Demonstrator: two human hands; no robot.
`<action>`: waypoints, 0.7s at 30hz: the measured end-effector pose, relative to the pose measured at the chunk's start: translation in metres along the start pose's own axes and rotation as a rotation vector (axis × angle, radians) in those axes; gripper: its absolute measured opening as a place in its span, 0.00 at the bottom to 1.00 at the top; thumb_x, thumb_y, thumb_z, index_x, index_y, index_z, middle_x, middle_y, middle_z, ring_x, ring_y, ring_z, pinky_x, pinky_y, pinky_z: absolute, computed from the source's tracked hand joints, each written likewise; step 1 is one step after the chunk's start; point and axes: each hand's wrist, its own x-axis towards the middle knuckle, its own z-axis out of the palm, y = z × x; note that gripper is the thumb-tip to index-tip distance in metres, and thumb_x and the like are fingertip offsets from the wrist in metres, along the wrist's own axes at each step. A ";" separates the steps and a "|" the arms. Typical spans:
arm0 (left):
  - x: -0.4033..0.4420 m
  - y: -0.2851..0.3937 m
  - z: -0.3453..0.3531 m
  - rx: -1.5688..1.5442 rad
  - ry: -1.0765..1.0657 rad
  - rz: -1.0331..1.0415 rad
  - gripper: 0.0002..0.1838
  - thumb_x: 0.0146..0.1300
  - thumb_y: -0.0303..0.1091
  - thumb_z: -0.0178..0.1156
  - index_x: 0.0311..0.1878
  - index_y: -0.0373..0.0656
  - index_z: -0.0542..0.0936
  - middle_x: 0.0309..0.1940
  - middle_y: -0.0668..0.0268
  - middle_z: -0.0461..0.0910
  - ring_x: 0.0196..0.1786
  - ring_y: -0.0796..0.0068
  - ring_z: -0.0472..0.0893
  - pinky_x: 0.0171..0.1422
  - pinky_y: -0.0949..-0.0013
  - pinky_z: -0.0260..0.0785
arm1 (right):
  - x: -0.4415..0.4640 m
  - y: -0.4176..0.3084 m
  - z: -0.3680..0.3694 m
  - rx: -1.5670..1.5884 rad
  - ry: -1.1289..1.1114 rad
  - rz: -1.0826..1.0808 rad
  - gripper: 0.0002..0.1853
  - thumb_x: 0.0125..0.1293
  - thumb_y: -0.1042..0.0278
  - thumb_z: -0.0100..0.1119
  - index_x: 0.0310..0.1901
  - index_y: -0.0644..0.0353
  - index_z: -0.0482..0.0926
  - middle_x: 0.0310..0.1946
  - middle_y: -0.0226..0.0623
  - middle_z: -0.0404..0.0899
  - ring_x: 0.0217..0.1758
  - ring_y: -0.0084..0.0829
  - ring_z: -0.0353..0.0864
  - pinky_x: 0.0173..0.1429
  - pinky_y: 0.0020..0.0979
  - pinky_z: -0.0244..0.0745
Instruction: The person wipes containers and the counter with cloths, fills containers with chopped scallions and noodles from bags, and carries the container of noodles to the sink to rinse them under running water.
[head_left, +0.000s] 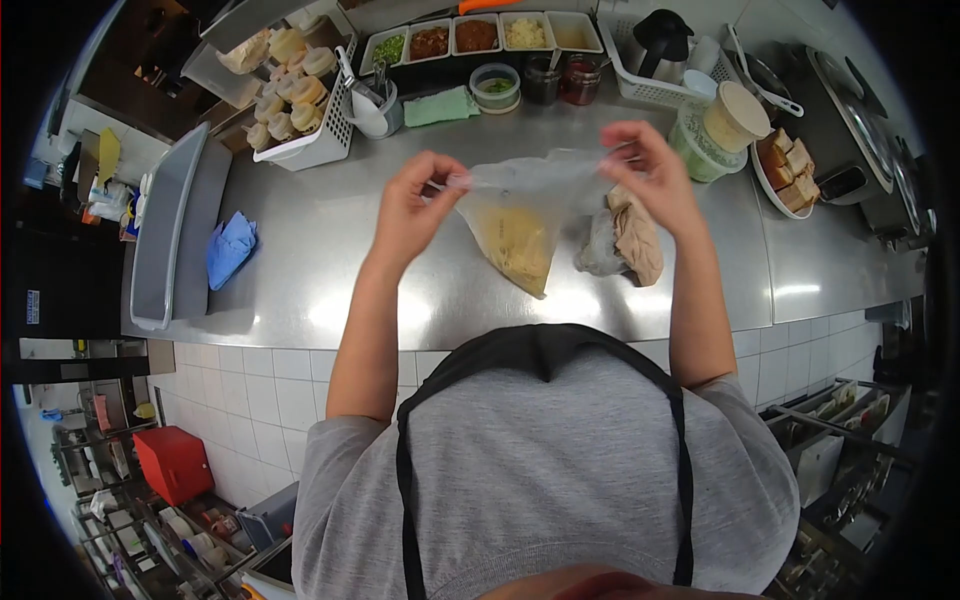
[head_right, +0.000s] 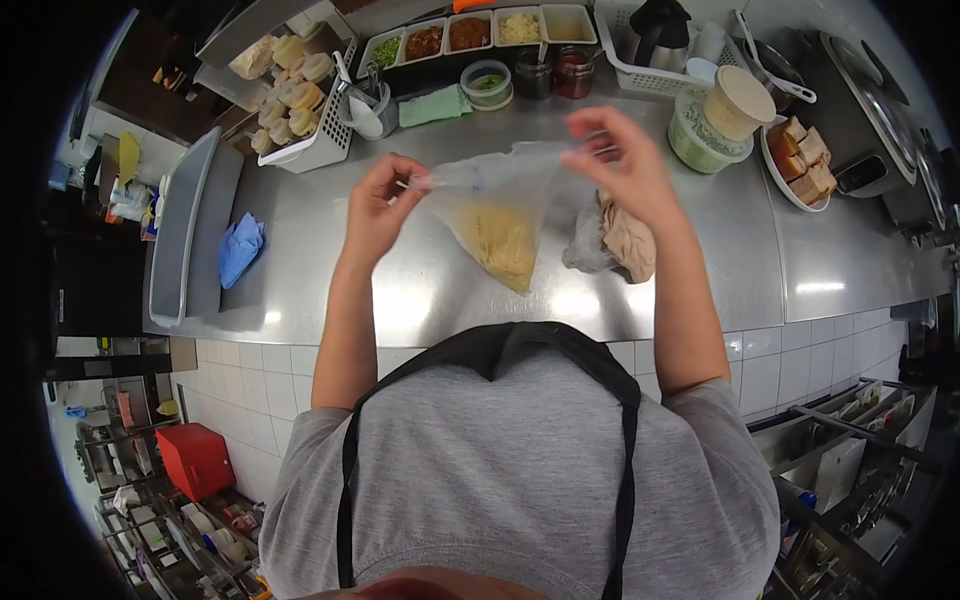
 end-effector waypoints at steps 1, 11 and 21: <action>0.002 0.005 0.009 0.003 0.011 0.048 0.04 0.57 0.27 0.62 0.35 0.40 0.78 0.33 0.71 0.76 0.35 0.83 0.74 0.38 0.77 0.66 | 0.000 -0.018 0.012 -0.018 -0.014 -0.076 0.22 0.55 0.69 0.65 0.53 0.56 0.72 0.46 0.28 0.74 0.43 0.22 0.73 0.45 0.25 0.71; -0.032 0.029 -0.053 -0.202 0.337 -0.015 0.11 0.58 0.23 0.60 0.44 0.38 0.73 0.43 0.63 0.76 0.44 0.76 0.77 0.43 0.77 0.68 | 0.162 0.063 -0.050 -0.311 0.048 -0.083 0.16 0.63 0.60 0.58 0.49 0.59 0.75 0.41 0.35 0.81 0.43 0.29 0.79 0.48 0.29 0.73; -0.059 -0.002 -0.034 -0.255 0.342 -0.265 0.06 0.63 0.27 0.59 0.41 0.39 0.74 0.36 0.67 0.78 0.38 0.81 0.76 0.42 0.78 0.66 | 0.263 0.155 -0.043 -1.150 -0.228 0.269 0.20 0.62 0.65 0.47 0.58 0.48 0.68 0.55 0.41 0.74 0.61 0.44 0.70 0.63 0.59 0.57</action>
